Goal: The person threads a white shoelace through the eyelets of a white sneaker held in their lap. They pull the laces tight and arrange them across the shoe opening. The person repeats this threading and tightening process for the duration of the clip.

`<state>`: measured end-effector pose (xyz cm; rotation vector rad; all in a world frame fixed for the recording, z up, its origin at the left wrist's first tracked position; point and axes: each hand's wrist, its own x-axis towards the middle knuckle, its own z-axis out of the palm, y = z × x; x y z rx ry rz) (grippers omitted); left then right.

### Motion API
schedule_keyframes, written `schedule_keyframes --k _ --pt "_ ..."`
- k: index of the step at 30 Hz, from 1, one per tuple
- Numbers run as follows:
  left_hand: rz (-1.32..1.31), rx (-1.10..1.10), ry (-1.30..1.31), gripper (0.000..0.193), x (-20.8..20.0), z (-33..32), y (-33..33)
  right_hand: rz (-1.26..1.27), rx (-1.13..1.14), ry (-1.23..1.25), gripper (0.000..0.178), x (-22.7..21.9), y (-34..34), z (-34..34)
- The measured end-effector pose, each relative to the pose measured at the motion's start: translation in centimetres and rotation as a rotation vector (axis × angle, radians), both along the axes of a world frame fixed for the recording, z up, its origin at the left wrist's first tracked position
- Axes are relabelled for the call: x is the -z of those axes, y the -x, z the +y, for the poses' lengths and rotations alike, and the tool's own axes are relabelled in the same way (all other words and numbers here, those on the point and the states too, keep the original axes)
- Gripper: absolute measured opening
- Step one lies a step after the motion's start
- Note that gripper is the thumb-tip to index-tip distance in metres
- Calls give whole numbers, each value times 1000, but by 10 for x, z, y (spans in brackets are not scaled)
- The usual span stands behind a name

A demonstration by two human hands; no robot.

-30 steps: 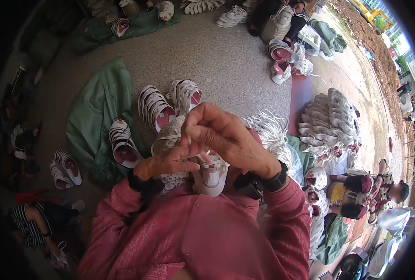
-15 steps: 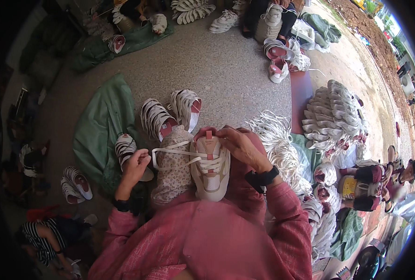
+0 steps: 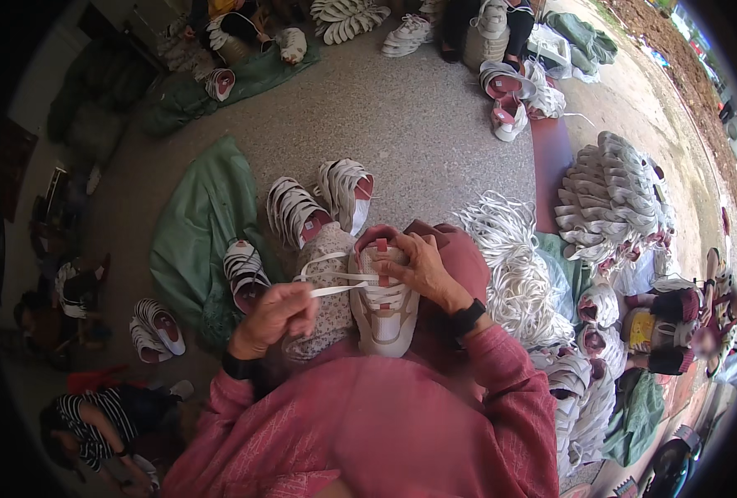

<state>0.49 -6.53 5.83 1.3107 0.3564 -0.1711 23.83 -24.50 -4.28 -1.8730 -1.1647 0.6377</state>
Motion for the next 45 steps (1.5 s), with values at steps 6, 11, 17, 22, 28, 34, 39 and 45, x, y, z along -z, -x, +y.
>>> schedule_keyframes --k 6,11,17,22,28,34,39,45 --pt "-502 -404 121 40 -53 68 93 526 12 -90 28 -5 -4 -1" --pt "-734 -773 -9 42 -89 77 119 -4 -123 -294 28 -16 -10 1" --pt "-1126 -642 512 36 -114 68 107 479 -115 -129 32 -14 -3 6" --pt "-1061 -389 399 22 -112 58 77 283 -52 -160 30 2 0 18" --pt "-262 -148 -399 27 -19 -10 -35 215 -55 -138 31 -7 5 15" --pt "-542 -90 -1023 10 72 -22 -76 476 -17 -209 22 -32 12 6" --pt "-480 -65 -965 10 83 -23 -69 802 55 -251 17 -18 14 2" --pt "-342 -56 -728 10 91 -15 -61 885 100 -244 16 -15 15 3"
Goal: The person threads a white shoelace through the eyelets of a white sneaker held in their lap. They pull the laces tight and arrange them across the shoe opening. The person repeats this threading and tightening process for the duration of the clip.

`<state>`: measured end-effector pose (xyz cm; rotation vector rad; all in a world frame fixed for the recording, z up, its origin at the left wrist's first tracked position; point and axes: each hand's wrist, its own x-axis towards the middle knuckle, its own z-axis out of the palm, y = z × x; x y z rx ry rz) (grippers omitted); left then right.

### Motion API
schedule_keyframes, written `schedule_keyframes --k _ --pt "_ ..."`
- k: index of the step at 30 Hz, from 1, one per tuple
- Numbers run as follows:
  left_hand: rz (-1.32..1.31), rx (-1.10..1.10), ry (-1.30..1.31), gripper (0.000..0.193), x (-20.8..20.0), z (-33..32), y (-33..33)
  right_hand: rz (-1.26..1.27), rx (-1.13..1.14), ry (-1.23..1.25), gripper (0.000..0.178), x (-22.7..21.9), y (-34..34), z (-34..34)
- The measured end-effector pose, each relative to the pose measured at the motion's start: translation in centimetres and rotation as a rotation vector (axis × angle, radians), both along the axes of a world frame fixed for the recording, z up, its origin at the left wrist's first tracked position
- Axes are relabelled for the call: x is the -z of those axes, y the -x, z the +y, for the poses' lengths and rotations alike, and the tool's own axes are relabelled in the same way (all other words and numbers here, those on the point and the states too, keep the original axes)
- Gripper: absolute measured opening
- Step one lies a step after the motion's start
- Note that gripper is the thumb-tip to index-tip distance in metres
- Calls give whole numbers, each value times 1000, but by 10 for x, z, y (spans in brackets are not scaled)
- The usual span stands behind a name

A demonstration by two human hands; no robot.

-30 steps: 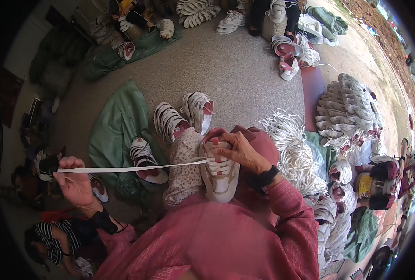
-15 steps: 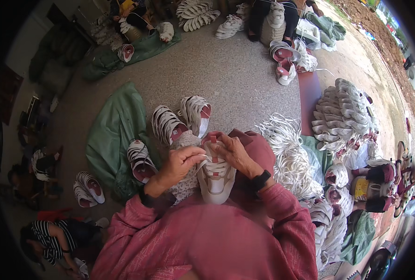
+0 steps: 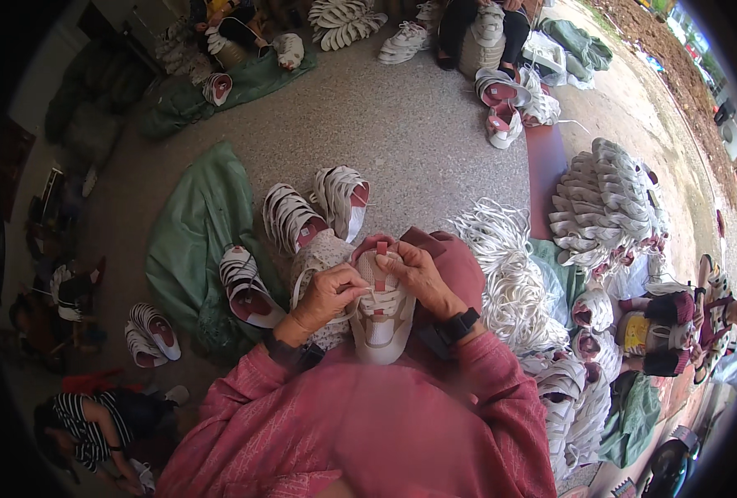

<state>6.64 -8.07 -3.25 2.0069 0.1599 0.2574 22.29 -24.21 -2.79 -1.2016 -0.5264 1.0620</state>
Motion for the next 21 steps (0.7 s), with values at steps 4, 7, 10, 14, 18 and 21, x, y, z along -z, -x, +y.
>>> schedule_keyframes --k 4,7,10,14,18,21 --pt "149 -45 427 9 0 2 0 -137 -22 0 18 3 -1 4" --pt "209 -91 698 10 -3 0 2 -185 -59 17 20 7 -4 4" --pt "175 -104 585 13 -4 3 4 -190 -91 40 21 6 -7 4" --pt "247 -70 312 18 -9 17 5 -160 -103 41 22 1 -5 5" --pt "162 -10 463 28 -13 12 6 -151 -101 94 26 1 -6 5" --pt "59 11 395 30 -6 8 7 -153 -101 90 27 2 -6 5"
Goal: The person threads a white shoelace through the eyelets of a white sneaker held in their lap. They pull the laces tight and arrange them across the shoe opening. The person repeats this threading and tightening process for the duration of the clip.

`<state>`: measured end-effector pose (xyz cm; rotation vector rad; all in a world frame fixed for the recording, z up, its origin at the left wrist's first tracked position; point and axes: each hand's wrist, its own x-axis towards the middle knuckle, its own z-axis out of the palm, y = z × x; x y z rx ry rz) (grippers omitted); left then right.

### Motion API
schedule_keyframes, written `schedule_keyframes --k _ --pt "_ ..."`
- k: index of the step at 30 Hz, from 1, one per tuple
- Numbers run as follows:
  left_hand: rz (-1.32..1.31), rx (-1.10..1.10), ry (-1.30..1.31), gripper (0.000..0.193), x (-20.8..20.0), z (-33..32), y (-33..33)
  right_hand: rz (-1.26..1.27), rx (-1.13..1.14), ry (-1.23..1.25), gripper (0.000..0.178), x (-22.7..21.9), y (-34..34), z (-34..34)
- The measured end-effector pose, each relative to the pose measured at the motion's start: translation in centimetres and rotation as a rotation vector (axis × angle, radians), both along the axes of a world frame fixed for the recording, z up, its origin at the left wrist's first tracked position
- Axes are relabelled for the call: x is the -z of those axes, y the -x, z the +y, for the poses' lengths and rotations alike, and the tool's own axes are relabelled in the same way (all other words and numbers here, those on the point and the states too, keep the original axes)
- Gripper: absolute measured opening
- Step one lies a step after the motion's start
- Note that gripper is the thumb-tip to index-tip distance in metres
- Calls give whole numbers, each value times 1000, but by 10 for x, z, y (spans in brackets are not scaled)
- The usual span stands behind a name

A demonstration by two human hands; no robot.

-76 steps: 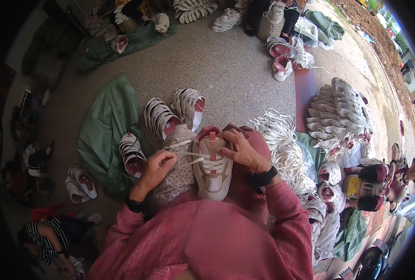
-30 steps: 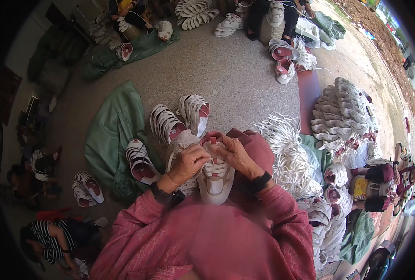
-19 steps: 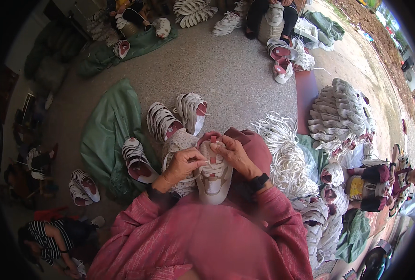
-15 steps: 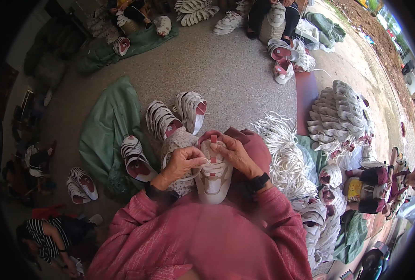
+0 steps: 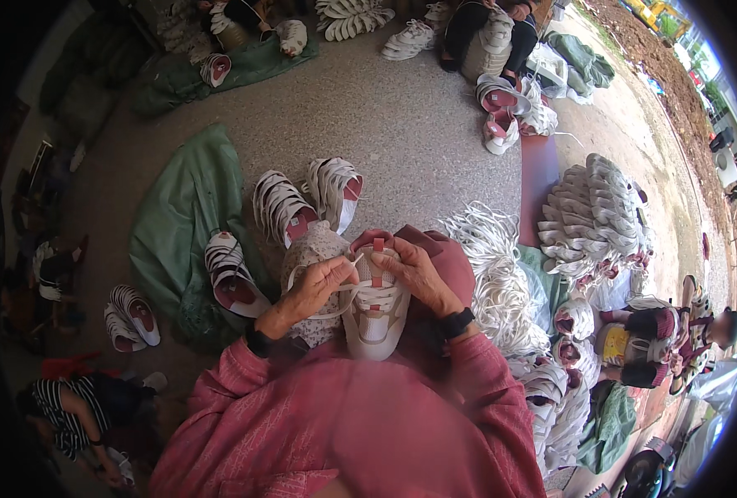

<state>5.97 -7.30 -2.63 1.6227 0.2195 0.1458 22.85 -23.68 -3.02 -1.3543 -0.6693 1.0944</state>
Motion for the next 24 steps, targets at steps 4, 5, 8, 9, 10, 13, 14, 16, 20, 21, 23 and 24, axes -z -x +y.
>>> schedule_keyframes --k 4,5,8,9,10,13,14,16,20,21,23,24 --pt "-93 -46 -277 20 -6 -8 -3 3 12 -24 24 1 0 0" --pt "-103 -67 -329 17 -5 -10 -3 8 14 -28 23 -1 1 0" --pt "-54 -127 -283 11 -4 -18 -3 -1 40 -40 22 -1 2 2" --pt "-17 -149 -204 10 -5 -19 -4 4 31 -39 22 0 2 1" --pt "20 -169 -125 10 -6 -21 -5 10 24 -37 22 2 0 0" --pt "40 -158 -202 10 -8 -19 -4 16 -4 -15 29 4 -3 -2" --pt "33 -144 -283 11 -8 -19 -3 17 -18 -6 33 5 -3 -2" --pt "-166 -166 -448 12 -2 -18 -5 4 -17 -16 33 3 -3 -1" --pt "-256 -178 -536 12 5 -23 -5 -7 19 -22 18 -7 2 2" --pt "-245 -177 -527 12 5 -23 -4 0 20 -21 18 -5 1 2" --pt "-223 -176 -511 10 6 -23 -3 13 23 -20 19 -1 0 2" --pt "-206 -188 -493 10 6 -23 -2 14 28 -25 19 0 0 1"
